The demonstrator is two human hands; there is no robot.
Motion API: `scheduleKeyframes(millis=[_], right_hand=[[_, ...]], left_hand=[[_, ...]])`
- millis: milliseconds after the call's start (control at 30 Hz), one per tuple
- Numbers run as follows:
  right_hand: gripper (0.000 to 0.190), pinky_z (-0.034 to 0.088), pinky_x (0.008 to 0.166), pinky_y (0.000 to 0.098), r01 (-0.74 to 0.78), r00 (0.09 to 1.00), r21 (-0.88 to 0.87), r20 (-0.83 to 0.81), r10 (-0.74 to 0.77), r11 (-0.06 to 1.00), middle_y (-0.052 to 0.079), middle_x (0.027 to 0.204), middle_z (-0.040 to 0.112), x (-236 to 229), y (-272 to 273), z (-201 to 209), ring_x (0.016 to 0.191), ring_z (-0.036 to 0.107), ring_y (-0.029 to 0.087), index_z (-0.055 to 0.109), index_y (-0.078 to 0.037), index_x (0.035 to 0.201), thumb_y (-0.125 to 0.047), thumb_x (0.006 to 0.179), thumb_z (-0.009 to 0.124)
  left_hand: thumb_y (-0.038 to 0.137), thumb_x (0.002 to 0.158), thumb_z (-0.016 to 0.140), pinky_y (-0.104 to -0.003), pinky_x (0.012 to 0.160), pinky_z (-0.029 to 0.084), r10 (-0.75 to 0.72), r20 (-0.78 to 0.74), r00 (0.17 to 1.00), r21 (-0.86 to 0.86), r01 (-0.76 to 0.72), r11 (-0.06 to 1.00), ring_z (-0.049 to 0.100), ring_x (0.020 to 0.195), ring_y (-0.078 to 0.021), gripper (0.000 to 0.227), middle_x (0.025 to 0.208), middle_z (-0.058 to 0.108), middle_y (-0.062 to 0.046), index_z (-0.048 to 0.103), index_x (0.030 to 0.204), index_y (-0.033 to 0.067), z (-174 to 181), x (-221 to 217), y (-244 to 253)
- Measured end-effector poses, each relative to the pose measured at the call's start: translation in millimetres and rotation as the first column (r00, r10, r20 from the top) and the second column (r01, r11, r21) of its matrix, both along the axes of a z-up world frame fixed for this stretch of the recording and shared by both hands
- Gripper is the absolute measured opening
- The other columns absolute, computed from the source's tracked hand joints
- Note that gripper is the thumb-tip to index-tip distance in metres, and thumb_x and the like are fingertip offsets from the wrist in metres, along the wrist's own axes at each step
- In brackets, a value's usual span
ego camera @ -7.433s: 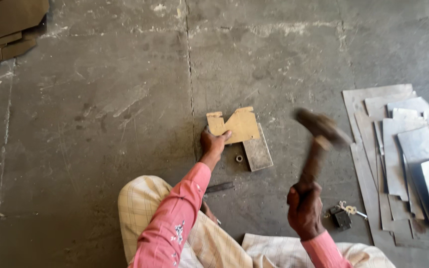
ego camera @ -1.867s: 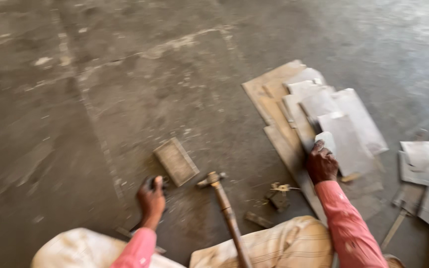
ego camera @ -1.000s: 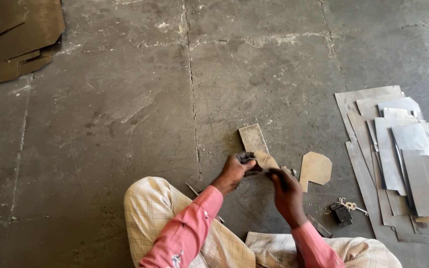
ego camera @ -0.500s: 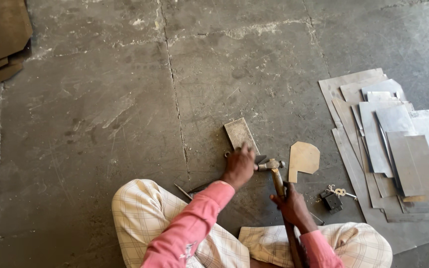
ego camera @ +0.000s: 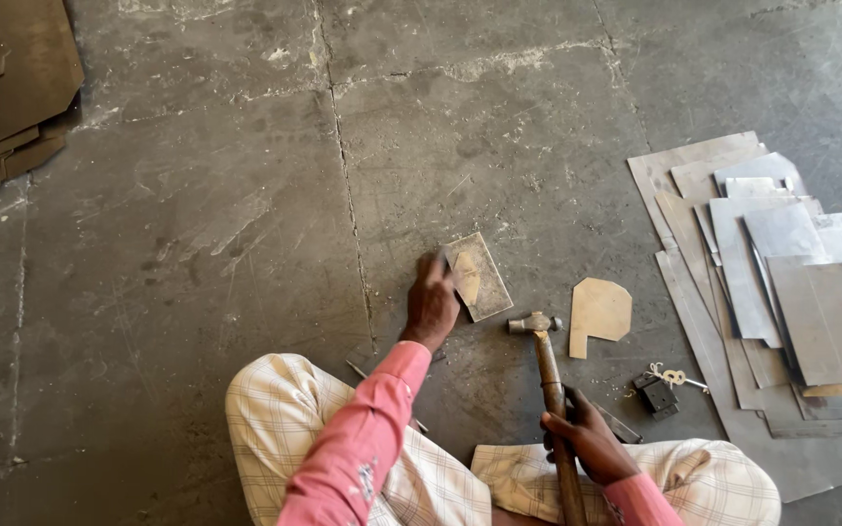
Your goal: The person sits on the floor and uses a hammer and a metal punch to shape small metal pieces. They repeatedly place a punch on a metal piece resting on a block and strike it with a hammer to create indentations or holes.
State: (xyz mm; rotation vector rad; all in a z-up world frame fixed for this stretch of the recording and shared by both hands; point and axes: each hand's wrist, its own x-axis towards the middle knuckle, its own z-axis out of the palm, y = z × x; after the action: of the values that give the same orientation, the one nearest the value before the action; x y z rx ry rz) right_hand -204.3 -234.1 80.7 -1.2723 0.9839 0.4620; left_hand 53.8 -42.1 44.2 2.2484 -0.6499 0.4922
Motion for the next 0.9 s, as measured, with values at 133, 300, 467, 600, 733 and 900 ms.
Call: scheduleKeyframes(millis=[133, 300, 467, 600, 733, 900], right_hand=[[0.068, 0.047, 0.046, 0.0362, 0.046, 0.974, -0.113, 0.228, -0.019, 0.992, 0.009, 0.075, 0.058, -22.0, 10.6, -4.3, 0.058, 0.056, 0.02, 0.045, -0.007, 0.151, -0.01, 0.088, 0.069], [0.08, 0.055, 0.053, 0.0396, 0.006, 0.629, -0.938, 0.272, 0.729, 0.345, 0.019, 0.096, 0.067, 10.2, 2.2, 8.6, 0.07, 0.065, 0.027, 0.03, -0.009, 0.156, -0.017, 0.086, 0.069], [0.072, 0.054, 0.053, 0.0459, -0.041, 0.594, -0.969, 0.173, 0.786, 0.245, 0.023, 0.102, 0.064, 92.3, 9.2, 30.3, 0.063, 0.064, 0.034, 0.029, -0.01, 0.157, -0.015, 0.094, 0.064], [0.072, 0.052, 0.052, 0.0481, -0.334, 0.568, -0.942, -0.184, 0.802, 0.021, 0.02, 0.1, 0.062, 132.2, 20.6, 29.3, 0.061, 0.064, 0.036, 0.024, -0.013, 0.16, -0.019, 0.098, 0.06], [0.072, 0.048, 0.051, 0.0493, -0.275, 0.608, -0.953, -0.067, 0.791, 0.131, 0.021, 0.097, 0.061, 145.8, 19.0, 25.8, 0.059, 0.061, 0.038, 0.025, -0.015, 0.16, -0.02, 0.097, 0.06], [0.073, 0.047, 0.05, 0.0508, -0.295, 0.625, -0.949, -0.102, 0.774, 0.114, 0.02, 0.099, 0.059, 131.0, 17.6, 19.5, 0.057, 0.059, 0.039, 0.024, -0.015, 0.16, -0.016, 0.096, 0.059]], left_hand=[[0.014, 0.079, 0.084, -0.041, 0.078, 0.058, 0.155, -0.651, 0.743, -0.074, -0.266, 0.961, 0.073, 0.087, -0.0349, 0.023, 0.1, 0.074, -0.021, 0.073, 0.094, 0.0009, -12.7, 8.8, -12.6], [0.013, 0.073, 0.089, -0.036, 0.063, 0.058, 0.106, -0.835, 0.541, -0.11, -0.352, 0.93, 0.074, 0.065, -0.0242, 0.018, 0.073, 0.076, -0.012, 0.076, 0.073, 0.002, -43.8, 23.7, -14.8], [0.006, 0.079, 0.082, -0.033, 0.05, 0.056, -0.037, -0.938, 0.345, -0.22, -0.509, 0.832, 0.071, 0.053, -0.0158, 0.009, 0.07, 0.076, -0.011, 0.076, 0.076, -0.0002, -60.6, 26.5, -18.9], [0.011, 0.077, 0.088, -0.031, 0.055, 0.056, 0.075, -0.882, 0.466, -0.15, -0.428, 0.891, 0.071, 0.056, -0.0145, 0.013, 0.07, 0.076, -0.012, 0.08, 0.079, 0.0016, -69.6, 22.0, -15.7], [0.013, 0.075, 0.09, -0.032, 0.057, 0.056, 0.117, -0.864, 0.49, -0.116, -0.419, 0.9, 0.07, 0.057, -0.0149, 0.014, 0.071, 0.077, -0.013, 0.081, 0.08, 0.0034, -66.3, 31.4, -18.3], [0.015, 0.075, 0.087, -0.035, 0.057, 0.058, 0.045, -0.903, 0.428, -0.18, -0.472, 0.863, 0.073, 0.06, -0.0178, 0.017, 0.073, 0.078, -0.015, 0.079, 0.078, 0.0001, -68.1, 21.4, -18.4]])
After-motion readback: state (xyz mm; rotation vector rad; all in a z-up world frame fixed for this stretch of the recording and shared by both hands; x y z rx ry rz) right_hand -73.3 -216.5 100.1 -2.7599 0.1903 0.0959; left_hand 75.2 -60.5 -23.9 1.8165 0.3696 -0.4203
